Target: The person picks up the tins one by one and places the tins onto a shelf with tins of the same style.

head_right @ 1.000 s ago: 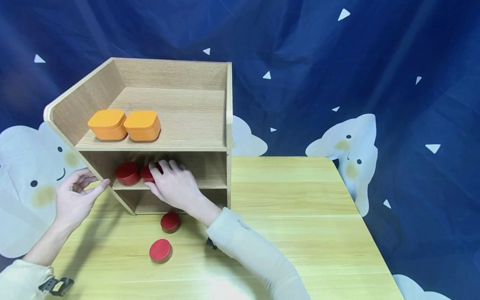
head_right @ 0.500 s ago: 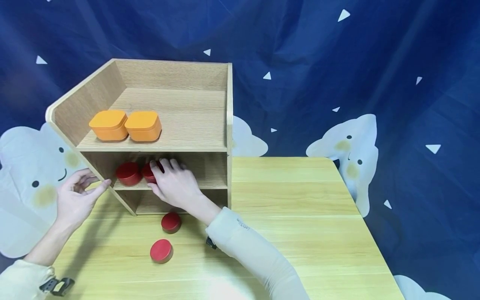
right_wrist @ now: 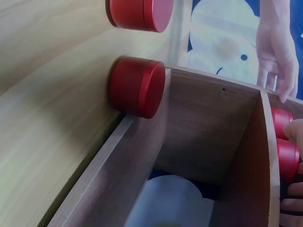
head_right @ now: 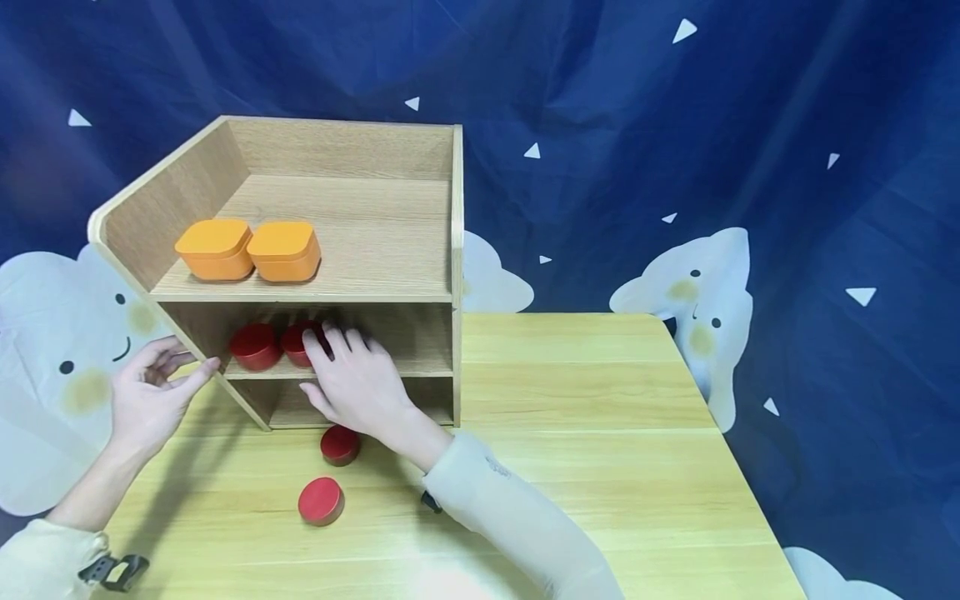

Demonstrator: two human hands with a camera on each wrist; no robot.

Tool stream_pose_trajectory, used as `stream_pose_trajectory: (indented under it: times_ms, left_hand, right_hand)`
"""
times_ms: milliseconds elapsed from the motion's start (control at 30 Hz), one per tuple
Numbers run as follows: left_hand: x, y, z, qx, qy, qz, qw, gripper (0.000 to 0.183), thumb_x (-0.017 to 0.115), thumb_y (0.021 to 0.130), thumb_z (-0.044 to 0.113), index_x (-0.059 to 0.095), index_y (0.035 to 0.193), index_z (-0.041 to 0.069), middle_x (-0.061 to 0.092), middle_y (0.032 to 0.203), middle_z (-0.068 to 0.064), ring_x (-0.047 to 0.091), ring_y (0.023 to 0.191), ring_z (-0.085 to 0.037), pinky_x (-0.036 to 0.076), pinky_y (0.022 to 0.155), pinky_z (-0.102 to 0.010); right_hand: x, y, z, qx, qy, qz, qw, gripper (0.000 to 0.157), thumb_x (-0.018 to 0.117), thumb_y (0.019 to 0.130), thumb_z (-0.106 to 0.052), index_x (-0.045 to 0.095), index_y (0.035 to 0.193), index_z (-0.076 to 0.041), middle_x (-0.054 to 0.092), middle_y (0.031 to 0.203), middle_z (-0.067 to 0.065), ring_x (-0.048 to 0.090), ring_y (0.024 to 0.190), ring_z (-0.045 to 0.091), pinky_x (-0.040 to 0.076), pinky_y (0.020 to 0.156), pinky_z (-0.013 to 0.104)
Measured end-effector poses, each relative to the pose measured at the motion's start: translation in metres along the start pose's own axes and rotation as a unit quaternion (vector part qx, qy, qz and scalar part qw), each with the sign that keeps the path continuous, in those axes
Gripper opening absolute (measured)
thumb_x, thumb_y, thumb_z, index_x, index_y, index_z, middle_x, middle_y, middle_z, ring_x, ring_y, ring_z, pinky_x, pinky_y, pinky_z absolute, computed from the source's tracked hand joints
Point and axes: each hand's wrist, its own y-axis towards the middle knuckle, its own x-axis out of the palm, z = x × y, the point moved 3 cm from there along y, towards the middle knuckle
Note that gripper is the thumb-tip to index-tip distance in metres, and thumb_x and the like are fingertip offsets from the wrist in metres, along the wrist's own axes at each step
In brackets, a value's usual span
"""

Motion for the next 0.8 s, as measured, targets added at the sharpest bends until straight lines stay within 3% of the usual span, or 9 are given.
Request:
stream_pose_trajectory:
  times_ms: [800]
  left_hand:
    - [-0.001, 0.001, -0.001, -0.003, -0.009, -0.001, 1.0000, 0.041, 0.072, 0.080, -0.022, 0.075, 0.109, 0.006, 0.078, 0.095, 0.012, 0.072, 0.088, 0.002, 0.061, 0.072, -0.009]
  right_hand:
    - [-0.037, -0.034, 0.002, -0.035, 0.025, -0.003, 0.999, 0.066, 0.057, 0.097, -0.065, 0.061, 0.143, -0.018, 0.068, 0.137, 0.003, 0.068, 0.121, 0.022, 0.063, 0.096, 0.033]
